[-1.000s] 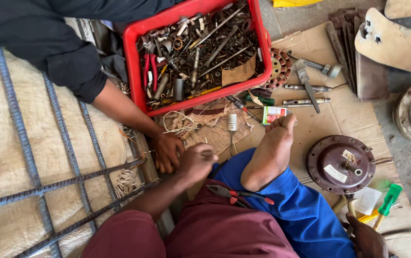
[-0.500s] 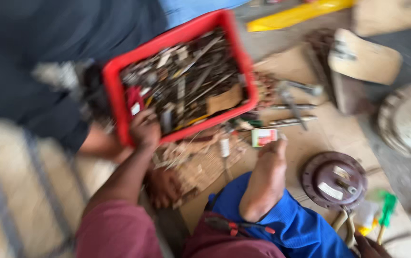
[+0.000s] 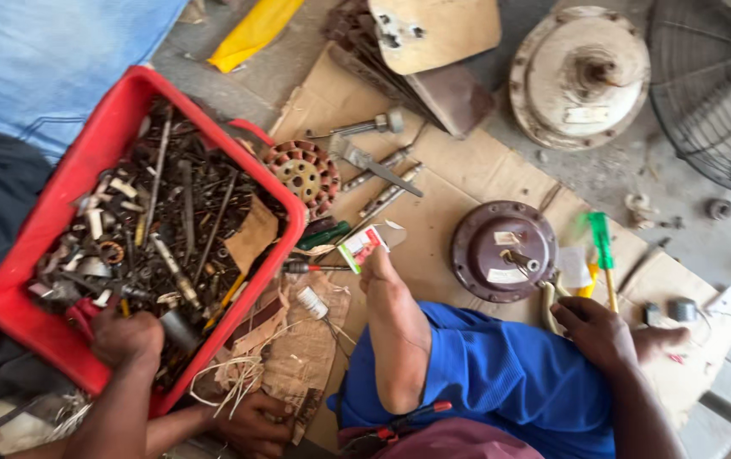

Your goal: The person sits on the floor and disassembles a circular electrical motor component. They use pliers to remove a small white part from the motor housing, then separate the housing into two halves to reveal the internal rotor and windings. The person inspects the internal components and reassembles the housing.

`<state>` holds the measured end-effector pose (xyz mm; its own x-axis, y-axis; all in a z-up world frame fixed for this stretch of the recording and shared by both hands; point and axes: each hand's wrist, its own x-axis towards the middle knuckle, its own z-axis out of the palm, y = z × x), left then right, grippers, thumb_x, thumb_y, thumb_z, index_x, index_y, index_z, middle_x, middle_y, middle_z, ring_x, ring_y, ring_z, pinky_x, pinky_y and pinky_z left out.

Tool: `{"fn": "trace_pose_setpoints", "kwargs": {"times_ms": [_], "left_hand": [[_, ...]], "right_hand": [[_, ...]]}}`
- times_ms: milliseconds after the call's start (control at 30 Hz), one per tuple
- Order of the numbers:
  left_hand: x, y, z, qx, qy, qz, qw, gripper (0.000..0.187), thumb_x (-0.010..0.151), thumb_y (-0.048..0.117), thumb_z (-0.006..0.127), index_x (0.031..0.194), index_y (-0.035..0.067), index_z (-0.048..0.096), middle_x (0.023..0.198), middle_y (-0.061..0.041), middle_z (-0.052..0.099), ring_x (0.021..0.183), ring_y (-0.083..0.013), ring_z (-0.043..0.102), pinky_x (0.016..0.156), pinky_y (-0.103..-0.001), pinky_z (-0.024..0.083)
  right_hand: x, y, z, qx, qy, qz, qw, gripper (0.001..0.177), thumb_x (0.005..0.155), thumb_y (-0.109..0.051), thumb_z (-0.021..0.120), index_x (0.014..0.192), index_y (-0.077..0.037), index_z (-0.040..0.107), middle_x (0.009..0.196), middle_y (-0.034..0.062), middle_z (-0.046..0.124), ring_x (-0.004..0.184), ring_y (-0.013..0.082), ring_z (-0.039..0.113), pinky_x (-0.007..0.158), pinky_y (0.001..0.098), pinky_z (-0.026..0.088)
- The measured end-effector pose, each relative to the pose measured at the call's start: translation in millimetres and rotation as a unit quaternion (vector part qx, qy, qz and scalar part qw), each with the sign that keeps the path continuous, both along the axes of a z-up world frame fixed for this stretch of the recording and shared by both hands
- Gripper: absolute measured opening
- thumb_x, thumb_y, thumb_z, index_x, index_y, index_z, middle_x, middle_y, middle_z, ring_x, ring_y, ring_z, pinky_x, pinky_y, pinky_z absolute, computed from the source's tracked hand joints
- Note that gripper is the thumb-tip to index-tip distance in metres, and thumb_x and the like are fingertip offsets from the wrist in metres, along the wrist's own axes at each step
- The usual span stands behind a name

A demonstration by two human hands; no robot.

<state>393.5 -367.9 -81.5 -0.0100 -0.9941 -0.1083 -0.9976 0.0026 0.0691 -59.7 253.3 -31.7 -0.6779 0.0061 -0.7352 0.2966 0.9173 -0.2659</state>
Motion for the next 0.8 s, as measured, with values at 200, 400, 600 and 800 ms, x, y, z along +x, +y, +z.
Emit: {"fn": "trace_pose_setpoints", "kwargs": {"times_ms": [200, 400, 600, 800], "left_hand": [[-23, -10, 2, 0.141, -0.136, -0.029, 0.980, 0.048, 0.092, 0.030, 0.066, 0.128, -0.002, 0.069, 0.116, -0.032, 0.071, 0.098, -0.0464, 0.071, 0.085, -0.052, 0.058], [-41, -7, 6, 0.117, -0.045, -0.068, 0.990, 0.039, 0.088, 0.021, 0.069, 0.125, 0.009, 0.074, 0.103, -0.021, 0.075, 0.087, -0.0387, 0.071, 0.077, -0.049, 0.056], [-39, 7, 25, 0.087, 0.084, 0.068, 0.990, 0.019, 0.083, 0.008, 0.070, 0.101, 0.005, 0.077, 0.100, -0.014, 0.076, 0.088, -0.0289, 0.071, 0.079, -0.040, 0.057], [-43, 20, 27, 0.031, 0.099, 0.040, 0.994, 0.043, 0.080, 0.010, 0.072, 0.122, 0.001, 0.065, 0.118, -0.021, 0.071, 0.103, -0.0333, 0.068, 0.091, -0.042, 0.052]], "right_hand": [[-3, -4, 4, -0.056, -0.010, -0.027, 0.998, 0.048, 0.090, -0.036, 0.073, 0.127, -0.006, 0.074, 0.097, 0.0120, 0.080, 0.081, 0.0201, 0.074, 0.076, 0.0347, 0.059], [7, -45, -4, -0.185, -0.072, -0.122, 0.973, 0.050, 0.086, -0.024, 0.076, 0.127, 0.000, 0.062, 0.102, 0.0108, 0.077, 0.087, 0.0204, 0.074, 0.076, 0.0345, 0.060], [9, -74, -1, -0.190, -0.083, -0.178, 0.962, 0.034, 0.085, -0.004, 0.072, 0.117, 0.005, 0.064, 0.101, 0.0169, 0.075, 0.087, 0.0255, 0.072, 0.074, 0.0391, 0.061], [2, -63, -8, -0.294, -0.005, -0.318, 0.902, 0.042, 0.091, -0.006, 0.068, 0.131, 0.003, 0.056, 0.115, 0.0149, 0.071, 0.098, 0.0236, 0.071, 0.084, 0.0336, 0.060]]}}
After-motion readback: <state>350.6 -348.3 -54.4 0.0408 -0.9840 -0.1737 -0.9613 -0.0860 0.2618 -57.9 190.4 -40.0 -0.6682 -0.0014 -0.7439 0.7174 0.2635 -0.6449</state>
